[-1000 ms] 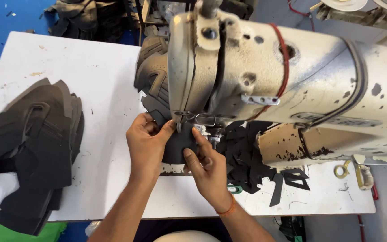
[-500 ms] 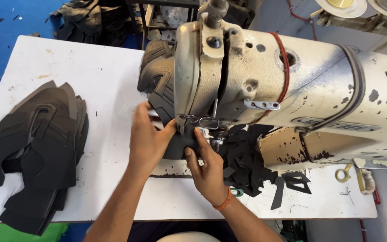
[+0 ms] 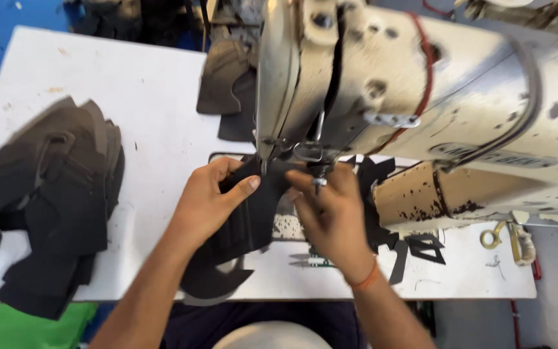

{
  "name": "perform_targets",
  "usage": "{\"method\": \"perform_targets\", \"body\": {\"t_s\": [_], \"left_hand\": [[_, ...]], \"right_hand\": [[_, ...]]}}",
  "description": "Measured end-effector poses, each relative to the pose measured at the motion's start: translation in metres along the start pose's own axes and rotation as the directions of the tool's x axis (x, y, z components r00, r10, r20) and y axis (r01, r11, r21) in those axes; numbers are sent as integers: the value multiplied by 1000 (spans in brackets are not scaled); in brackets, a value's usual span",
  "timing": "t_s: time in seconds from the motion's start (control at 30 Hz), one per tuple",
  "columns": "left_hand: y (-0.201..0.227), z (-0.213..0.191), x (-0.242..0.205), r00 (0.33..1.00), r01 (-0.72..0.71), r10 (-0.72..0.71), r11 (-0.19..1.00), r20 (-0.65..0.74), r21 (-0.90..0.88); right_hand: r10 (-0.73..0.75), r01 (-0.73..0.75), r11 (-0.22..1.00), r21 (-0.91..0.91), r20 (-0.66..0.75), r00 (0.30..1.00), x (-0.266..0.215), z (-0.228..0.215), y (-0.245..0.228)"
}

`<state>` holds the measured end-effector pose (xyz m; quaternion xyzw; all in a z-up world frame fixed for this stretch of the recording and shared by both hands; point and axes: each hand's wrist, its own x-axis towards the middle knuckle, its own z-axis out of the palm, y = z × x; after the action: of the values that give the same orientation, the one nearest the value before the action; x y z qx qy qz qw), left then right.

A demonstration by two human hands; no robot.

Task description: The person aligns black shoe parts under a sewing machine needle and sews them together. They repeatedly pick up parts, guide them through the machine, and trim excess material with scissors.

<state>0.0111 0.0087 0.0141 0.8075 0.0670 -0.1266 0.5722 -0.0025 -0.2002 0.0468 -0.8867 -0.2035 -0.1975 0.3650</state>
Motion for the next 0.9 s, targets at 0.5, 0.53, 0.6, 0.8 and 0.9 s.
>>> {"method": "perform_targets", "body": {"t_s": [0.5,0.53,0.6,0.8,0.9], "left_hand": [[3,17,10,989,-125,95,947,-113,-296],[8,16,11,989,-126,96,946,-115,-298],[19,13,11,990,18,-49,975,-132,-223],[22,16,13,989,-25,-12,970,-150,-242],[19,16,15,986,-36,0,977,-169,-212]], "right_hand": [[-98,105,993,-46,136,986,4,9,13],[-100,107,993,-47,137,985,5,10,12],[-118,135,985,-109,149,982,7,11,10],[-79,96,989,-112,150,986,9,7,7],[-77,89,991,-100,121,990,11,7,9]]}}
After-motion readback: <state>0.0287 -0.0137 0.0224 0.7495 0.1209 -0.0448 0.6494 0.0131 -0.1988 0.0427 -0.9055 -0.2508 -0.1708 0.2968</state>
